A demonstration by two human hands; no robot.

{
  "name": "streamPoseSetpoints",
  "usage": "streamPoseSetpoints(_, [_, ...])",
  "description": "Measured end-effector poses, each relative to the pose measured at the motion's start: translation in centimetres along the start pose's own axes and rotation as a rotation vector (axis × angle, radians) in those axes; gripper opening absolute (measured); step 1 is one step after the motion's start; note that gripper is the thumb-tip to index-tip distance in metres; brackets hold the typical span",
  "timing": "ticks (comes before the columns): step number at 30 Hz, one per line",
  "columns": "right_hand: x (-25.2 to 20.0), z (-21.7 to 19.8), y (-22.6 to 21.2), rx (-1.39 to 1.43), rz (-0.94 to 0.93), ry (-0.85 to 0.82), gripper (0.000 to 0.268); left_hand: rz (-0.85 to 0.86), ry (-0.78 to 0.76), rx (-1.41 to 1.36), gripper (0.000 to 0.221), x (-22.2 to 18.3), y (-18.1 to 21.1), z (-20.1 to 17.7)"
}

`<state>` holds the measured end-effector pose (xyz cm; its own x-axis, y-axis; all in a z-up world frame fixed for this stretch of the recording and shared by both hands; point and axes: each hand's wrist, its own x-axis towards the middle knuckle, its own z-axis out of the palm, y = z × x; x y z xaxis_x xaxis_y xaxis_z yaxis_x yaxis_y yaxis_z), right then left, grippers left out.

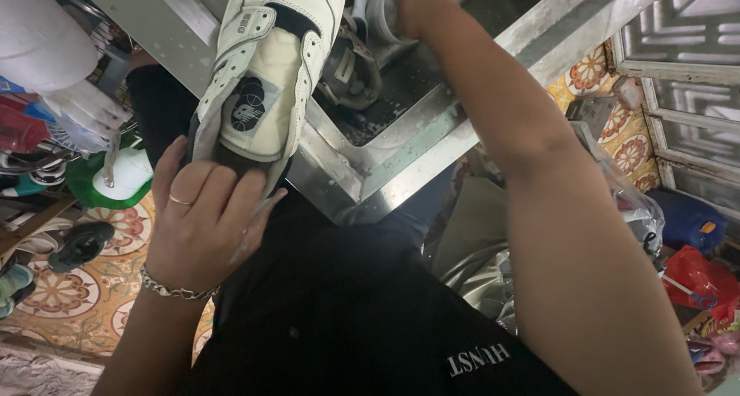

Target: The person cleans a white sneaker by applying cleaning foam to the exterior and scrubbing it with a brush, then removing the insole to scrub it and the interior of the shoe at a sink.

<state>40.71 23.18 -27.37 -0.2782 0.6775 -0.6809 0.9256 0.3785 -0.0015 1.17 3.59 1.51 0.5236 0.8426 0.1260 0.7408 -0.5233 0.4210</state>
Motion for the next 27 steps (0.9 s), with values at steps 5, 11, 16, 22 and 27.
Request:
streamPoseSetpoints(5, [0.4, 0.7, -0.5, 0.089, 0.053, 0.148, 0.037, 0.002, 0.025, 0.029, 0.034, 0.4, 0.2, 0.0])
streamPoseSetpoints(11, [0.0, -0.2, 0.4, 0.040, 0.088, 0.178, 0.047, -0.026, 0.004, 0.032, 0.028, -0.1, 0.2, 0.2])
streamPoseSetpoints(16, [-1.3, -1.1, -0.5, 0.217, 0.050, 0.145, 0.031, -0.023, -0.001, 0.031, 0.028, -0.1, 0.1, 0.3])
streamPoseSetpoints(22, [0.0, -0.1, -0.7, 0.067, 0.082, 0.169, 0.029, -0.017, 0.001, 0.037, 0.027, 0.0, 0.2, 0.2])
streamPoseSetpoints(27, [-1.1, -1.2, -0.3, 0.118, 0.035, 0.052, 0.040, -0.012, 0.014, 0.024, 0.026, 0.0, 0.1, 0.3])
